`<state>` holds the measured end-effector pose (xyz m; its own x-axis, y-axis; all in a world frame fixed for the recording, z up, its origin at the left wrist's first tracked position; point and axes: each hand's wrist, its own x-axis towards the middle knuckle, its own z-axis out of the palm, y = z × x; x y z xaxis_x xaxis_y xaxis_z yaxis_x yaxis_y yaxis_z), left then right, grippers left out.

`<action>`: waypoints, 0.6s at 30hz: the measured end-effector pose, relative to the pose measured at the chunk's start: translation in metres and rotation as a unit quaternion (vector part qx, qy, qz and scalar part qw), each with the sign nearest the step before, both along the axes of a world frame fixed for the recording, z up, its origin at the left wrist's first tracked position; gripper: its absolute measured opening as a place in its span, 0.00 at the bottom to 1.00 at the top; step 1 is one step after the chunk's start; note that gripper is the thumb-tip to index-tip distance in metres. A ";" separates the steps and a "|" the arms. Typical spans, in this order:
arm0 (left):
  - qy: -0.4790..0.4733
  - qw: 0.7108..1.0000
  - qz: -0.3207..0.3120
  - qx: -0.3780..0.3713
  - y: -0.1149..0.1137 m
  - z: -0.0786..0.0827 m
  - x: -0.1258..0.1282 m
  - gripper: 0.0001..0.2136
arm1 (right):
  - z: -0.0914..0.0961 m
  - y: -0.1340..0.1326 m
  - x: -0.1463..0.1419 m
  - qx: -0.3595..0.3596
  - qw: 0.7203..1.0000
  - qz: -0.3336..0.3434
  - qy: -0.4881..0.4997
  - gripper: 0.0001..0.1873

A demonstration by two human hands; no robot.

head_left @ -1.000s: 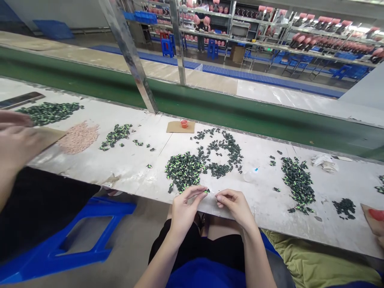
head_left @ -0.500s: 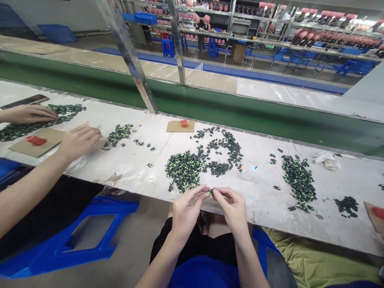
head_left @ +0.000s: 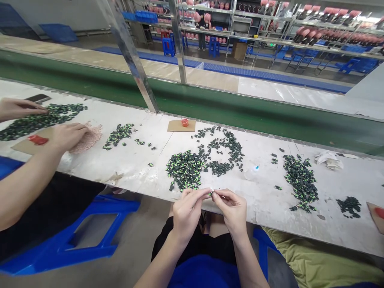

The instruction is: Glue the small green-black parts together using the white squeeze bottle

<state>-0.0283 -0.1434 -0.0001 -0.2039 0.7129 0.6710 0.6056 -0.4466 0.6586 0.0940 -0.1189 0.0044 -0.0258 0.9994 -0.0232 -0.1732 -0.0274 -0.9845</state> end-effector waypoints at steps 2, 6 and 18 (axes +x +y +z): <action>0.015 1.000 -0.007 0.017 0.000 0.001 0.000 0.10 | 0.000 -0.001 -0.001 0.028 1.000 -0.004 -0.002 0.02; 0.037 0.999 -0.010 0.030 0.001 0.000 0.001 0.10 | 0.002 -0.004 -0.004 0.015 0.999 -0.032 -0.008 0.01; 0.017 0.998 -0.039 -0.054 0.003 0.004 -0.010 0.07 | 0.007 0.005 0.007 -0.116 0.992 0.044 0.013 0.13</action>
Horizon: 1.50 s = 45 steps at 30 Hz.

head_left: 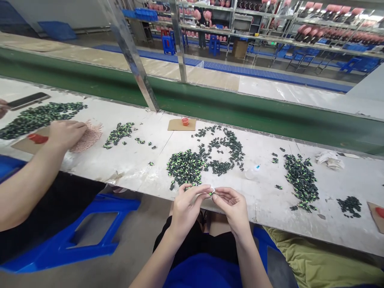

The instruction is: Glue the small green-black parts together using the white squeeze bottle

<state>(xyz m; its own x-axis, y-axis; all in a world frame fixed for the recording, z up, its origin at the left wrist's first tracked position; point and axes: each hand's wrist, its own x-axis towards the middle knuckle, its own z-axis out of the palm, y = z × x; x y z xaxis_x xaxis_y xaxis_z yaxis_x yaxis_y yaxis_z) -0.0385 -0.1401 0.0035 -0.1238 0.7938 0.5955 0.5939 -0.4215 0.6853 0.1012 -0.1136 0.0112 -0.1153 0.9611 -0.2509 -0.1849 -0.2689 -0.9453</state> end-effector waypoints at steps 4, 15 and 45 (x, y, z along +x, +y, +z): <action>0.005 1.000 -0.027 0.005 0.000 0.001 -0.002 0.07 | -0.002 -0.001 0.000 -0.002 1.000 -0.004 0.017 0.17; -0.053 0.996 -0.044 -0.050 0.002 -0.014 0.005 0.06 | -0.017 0.001 -0.001 0.045 0.999 -0.018 -0.012 0.11; 0.137 0.961 -0.122 -0.206 0.037 -0.027 -0.012 0.10 | -0.032 0.046 0.058 0.120 0.952 -0.187 -0.211 0.26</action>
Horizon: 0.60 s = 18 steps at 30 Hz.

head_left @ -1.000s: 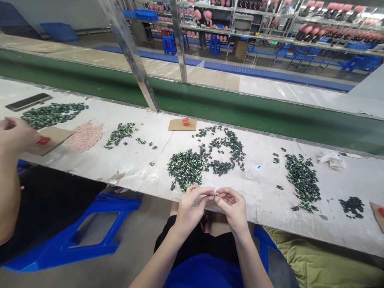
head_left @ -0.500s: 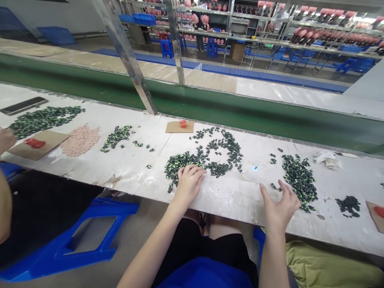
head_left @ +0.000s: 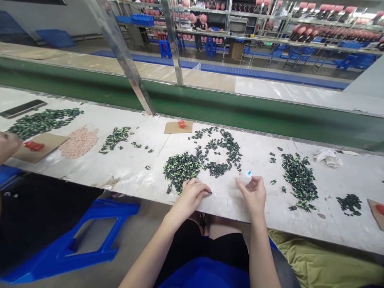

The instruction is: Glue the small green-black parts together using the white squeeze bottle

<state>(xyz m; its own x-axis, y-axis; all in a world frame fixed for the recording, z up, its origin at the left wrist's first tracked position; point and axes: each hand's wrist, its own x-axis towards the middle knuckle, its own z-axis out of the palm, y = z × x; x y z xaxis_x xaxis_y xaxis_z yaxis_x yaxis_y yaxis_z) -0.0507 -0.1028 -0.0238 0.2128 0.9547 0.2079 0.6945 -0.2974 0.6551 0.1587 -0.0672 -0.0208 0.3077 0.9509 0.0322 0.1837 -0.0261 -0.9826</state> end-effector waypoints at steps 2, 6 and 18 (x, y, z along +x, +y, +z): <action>0.011 1.000 -0.003 -0.016 -0.010 0.000 0.002 0.09 | 0.000 -0.008 -0.004 0.006 0.997 0.043 0.068 0.24; 0.009 1.000 0.029 0.009 -0.018 -0.004 0.001 0.07 | -0.008 -0.018 -0.010 0.018 0.992 0.045 0.120 0.18; -0.059 0.990 0.127 0.005 -0.023 -0.019 0.010 0.07 | 0.000 -0.030 -0.030 -0.022 0.998 0.034 0.055 0.17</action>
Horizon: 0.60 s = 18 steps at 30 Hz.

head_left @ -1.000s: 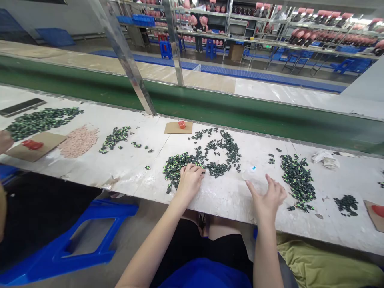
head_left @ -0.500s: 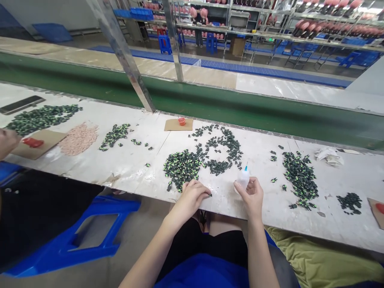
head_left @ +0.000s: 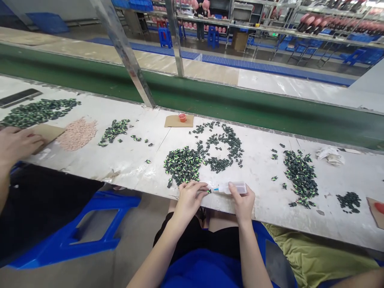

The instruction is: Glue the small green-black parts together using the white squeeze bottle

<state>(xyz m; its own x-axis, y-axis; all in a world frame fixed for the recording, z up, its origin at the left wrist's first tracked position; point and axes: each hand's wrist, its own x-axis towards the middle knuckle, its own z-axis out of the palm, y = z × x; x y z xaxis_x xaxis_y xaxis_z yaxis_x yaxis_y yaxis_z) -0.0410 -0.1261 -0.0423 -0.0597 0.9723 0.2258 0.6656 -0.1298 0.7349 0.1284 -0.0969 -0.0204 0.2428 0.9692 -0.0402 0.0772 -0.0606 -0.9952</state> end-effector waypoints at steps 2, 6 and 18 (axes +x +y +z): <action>0.000 1.000 0.019 0.002 0.000 0.000 0.002 0.07 | 0.001 0.000 -0.001 -0.001 1.000 0.005 -0.014 0.17; 0.008 1.000 0.026 0.000 0.000 0.001 0.004 0.06 | 0.000 0.000 -0.001 -0.004 0.999 0.019 -0.026 0.17; -0.011 0.997 0.044 -0.069 0.001 0.013 0.005 0.07 | 0.000 0.001 -0.004 -0.011 0.999 0.028 -0.022 0.17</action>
